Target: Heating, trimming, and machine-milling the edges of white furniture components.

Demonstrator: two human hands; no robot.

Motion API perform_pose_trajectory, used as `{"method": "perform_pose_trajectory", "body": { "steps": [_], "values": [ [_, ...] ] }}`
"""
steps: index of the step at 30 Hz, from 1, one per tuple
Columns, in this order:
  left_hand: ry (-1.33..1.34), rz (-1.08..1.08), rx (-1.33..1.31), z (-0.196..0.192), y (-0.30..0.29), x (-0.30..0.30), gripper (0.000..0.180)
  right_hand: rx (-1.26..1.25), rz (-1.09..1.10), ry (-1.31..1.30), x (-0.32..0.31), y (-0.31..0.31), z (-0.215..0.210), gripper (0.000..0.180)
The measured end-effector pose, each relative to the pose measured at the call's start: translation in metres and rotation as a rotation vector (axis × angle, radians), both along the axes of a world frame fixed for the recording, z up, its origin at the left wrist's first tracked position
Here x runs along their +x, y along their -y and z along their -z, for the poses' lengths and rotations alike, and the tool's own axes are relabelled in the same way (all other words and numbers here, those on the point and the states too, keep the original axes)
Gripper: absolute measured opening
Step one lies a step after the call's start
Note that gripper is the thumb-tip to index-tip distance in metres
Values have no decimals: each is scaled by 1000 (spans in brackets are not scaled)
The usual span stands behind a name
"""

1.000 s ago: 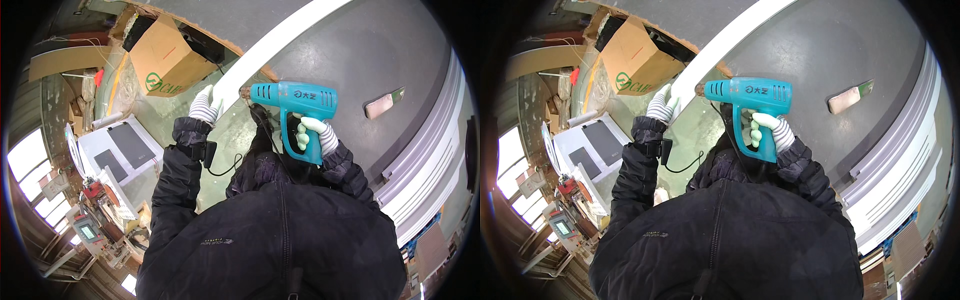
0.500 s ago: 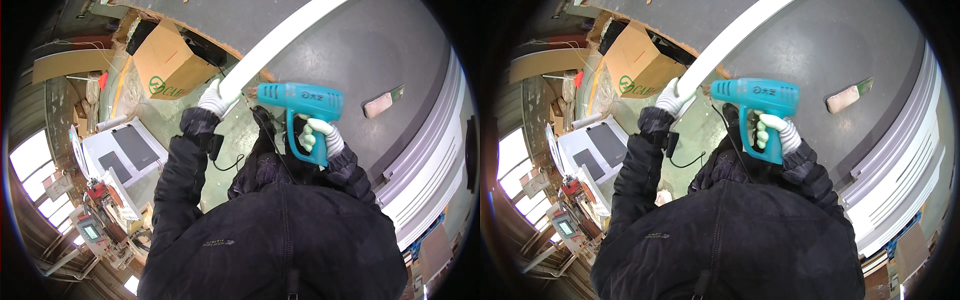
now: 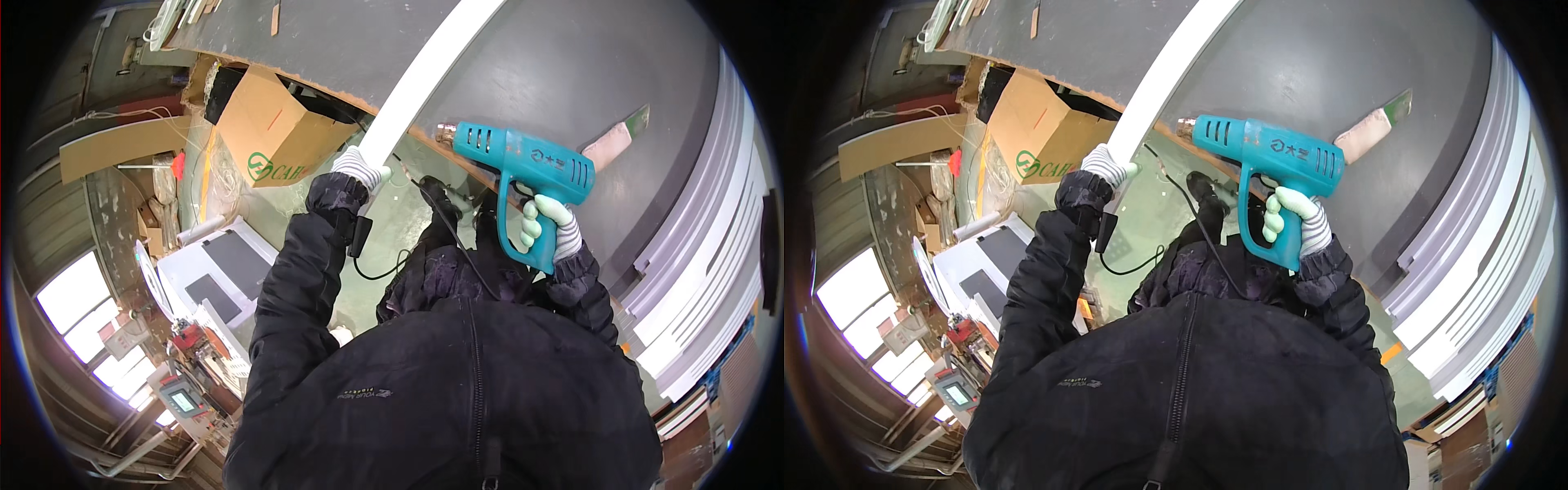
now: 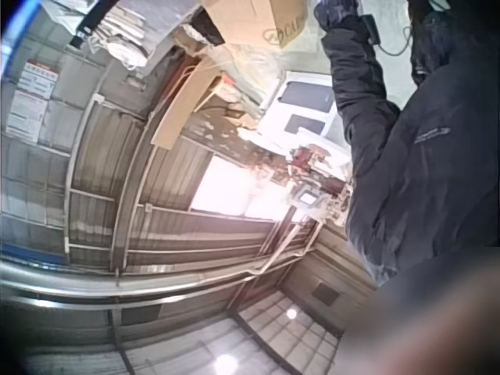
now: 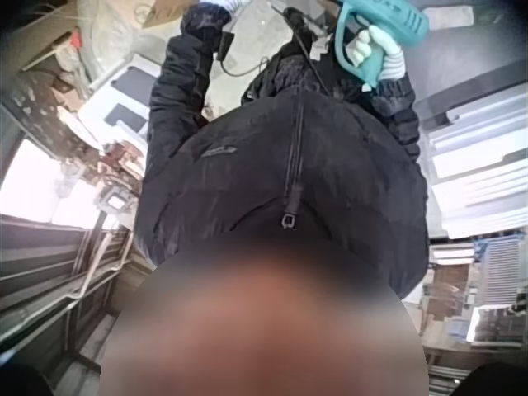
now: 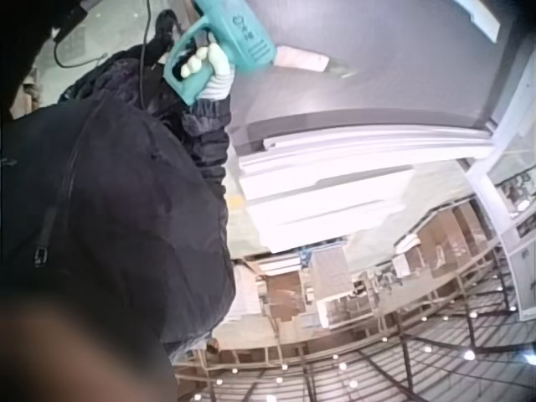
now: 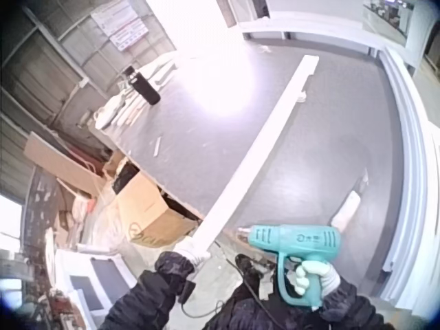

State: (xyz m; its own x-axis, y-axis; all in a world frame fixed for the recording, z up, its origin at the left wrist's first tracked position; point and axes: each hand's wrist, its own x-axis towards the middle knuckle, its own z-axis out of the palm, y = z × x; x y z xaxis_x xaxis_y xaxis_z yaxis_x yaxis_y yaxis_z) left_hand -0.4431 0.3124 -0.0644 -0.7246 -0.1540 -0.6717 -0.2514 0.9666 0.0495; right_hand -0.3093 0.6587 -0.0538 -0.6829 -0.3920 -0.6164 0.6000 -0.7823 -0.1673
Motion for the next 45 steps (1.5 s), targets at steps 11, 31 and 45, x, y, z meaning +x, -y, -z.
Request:
{"method": "perform_pose_trajectory", "body": {
  "steps": [11,31,45],
  "values": [
    [-30,84,114,6,-32,-21,62,108,170,-78,55,0,-12,16],
    [-218,663,156,4,75,111,115,301,653,-20,217,156,-40,41],
    [-322,768,228,23,-6,80,109,302,1126,22,316,252,-15,22]
  ]
}}
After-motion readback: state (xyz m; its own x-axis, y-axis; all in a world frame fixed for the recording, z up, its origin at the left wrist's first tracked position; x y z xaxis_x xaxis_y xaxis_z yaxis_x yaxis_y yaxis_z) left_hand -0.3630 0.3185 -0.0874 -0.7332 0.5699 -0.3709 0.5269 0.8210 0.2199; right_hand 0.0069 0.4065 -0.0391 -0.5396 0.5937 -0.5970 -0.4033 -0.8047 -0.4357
